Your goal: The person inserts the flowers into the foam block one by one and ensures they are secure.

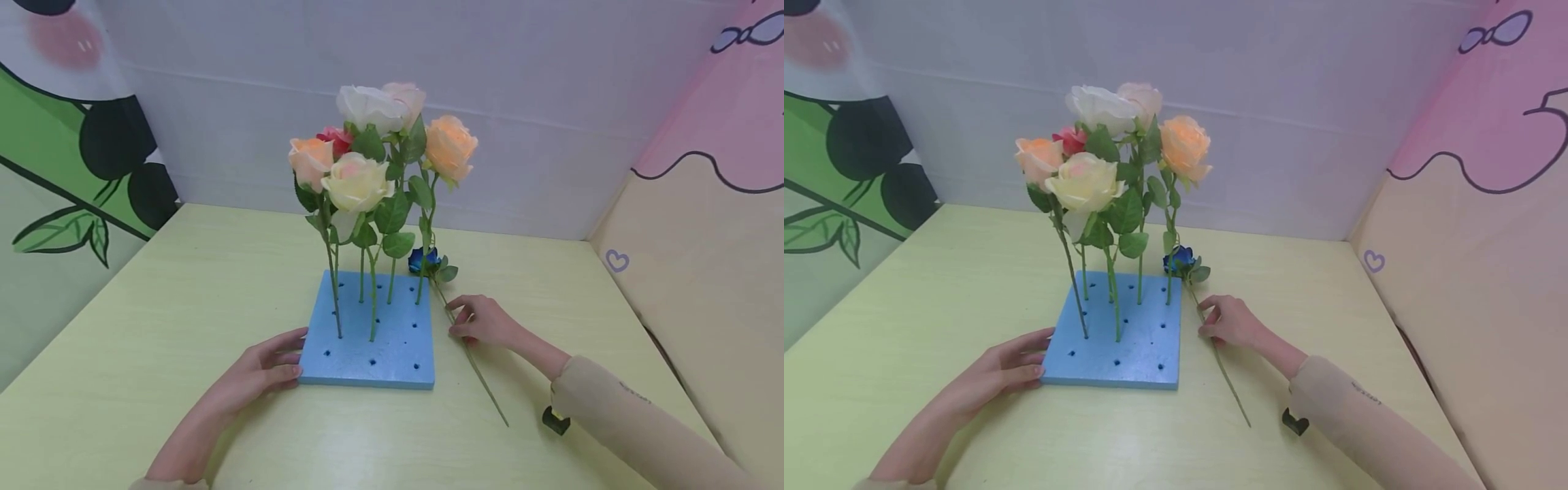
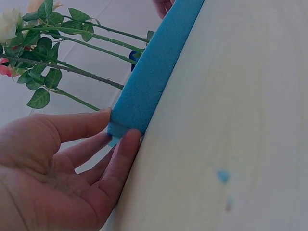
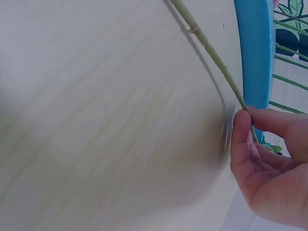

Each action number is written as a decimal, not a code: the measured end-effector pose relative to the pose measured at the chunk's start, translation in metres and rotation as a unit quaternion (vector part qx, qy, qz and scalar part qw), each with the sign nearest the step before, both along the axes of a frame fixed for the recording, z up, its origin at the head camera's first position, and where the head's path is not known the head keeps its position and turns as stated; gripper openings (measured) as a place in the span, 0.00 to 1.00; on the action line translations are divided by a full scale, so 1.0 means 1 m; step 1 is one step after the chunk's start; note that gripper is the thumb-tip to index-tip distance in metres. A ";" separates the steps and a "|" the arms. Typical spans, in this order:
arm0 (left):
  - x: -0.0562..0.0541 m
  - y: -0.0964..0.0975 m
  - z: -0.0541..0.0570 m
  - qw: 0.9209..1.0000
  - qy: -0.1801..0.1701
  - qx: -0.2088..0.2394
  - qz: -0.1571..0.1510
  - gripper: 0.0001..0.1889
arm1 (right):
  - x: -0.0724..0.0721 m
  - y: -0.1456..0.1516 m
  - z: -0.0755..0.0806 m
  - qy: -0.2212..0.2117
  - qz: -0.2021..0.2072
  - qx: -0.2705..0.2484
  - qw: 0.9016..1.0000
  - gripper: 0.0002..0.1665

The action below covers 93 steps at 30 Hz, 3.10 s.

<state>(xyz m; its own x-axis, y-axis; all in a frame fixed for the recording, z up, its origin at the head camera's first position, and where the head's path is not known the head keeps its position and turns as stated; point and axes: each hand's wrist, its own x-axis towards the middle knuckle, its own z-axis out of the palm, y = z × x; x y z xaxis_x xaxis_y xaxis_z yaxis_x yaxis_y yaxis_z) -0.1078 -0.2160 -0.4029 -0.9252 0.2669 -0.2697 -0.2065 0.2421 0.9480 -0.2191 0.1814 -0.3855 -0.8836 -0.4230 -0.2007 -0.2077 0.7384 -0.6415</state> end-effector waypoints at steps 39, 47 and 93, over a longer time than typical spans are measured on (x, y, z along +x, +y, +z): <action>0.001 0.000 0.000 1.000 0.002 0.009 0.003 0.36 | 0.015 0.014 0.070 0.210 -0.126 -0.245 0.938 0.14; 0.001 0.000 0.001 1.000 0.002 0.012 0.005 0.36 | 0.021 0.010 0.076 0.237 -0.144 -0.303 0.912 0.15; -0.001 0.000 -0.002 1.000 0.011 0.004 -0.002 0.36 | 0.035 -0.070 0.068 0.213 -0.065 -0.385 0.896 0.13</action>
